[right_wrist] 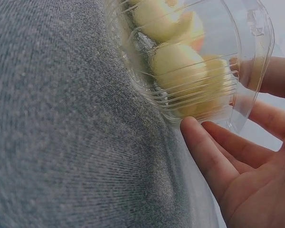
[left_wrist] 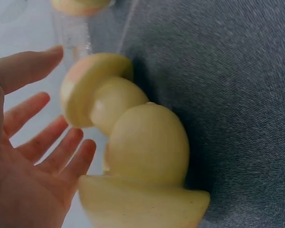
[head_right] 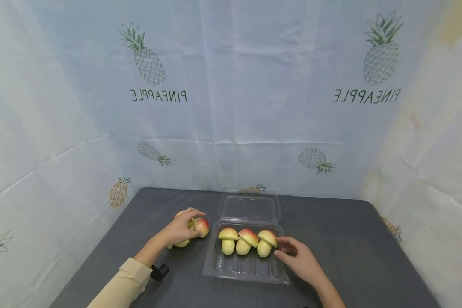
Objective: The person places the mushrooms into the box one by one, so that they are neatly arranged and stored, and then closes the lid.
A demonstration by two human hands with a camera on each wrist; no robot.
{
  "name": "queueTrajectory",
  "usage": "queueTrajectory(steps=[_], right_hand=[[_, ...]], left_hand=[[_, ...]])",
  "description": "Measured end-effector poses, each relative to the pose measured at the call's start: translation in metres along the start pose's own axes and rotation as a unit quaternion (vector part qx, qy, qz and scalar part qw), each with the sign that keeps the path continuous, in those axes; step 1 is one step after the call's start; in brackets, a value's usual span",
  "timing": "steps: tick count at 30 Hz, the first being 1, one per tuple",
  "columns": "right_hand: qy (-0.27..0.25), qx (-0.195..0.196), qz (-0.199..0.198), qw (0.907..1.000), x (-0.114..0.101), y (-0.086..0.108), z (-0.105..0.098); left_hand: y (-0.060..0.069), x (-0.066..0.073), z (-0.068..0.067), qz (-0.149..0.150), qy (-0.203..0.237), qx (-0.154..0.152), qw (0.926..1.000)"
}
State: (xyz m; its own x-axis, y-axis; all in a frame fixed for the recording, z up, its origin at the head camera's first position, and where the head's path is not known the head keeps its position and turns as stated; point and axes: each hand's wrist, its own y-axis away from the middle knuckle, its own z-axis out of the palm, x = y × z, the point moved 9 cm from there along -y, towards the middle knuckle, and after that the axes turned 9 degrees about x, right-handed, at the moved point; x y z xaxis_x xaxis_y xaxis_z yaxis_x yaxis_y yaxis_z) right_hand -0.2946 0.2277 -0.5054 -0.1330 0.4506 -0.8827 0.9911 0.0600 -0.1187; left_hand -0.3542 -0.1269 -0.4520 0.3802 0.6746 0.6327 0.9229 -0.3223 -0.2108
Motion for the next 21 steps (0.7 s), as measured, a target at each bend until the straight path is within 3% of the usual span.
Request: queueTrajectory(steps=[6, 16, 21], right_hand=[[0.003, 0.001, 0.000, 1.0000, -0.001, 0.001, 0.000], [0.003, 0.009, 0.002, 1.0000, -0.002, 0.001, 0.000], [-0.009, 0.009, 0.004, 0.9999, -0.003, 0.001, 0.000]], left_hand=[[-0.001, -0.006, 0.007, -0.011, -0.008, -0.014, 0.9998], [-0.009, -0.005, 0.011, 0.021, -0.036, -0.003, 0.9991], [-0.014, -0.006, 0.016, 0.022, -0.058, -0.001, 0.9981]])
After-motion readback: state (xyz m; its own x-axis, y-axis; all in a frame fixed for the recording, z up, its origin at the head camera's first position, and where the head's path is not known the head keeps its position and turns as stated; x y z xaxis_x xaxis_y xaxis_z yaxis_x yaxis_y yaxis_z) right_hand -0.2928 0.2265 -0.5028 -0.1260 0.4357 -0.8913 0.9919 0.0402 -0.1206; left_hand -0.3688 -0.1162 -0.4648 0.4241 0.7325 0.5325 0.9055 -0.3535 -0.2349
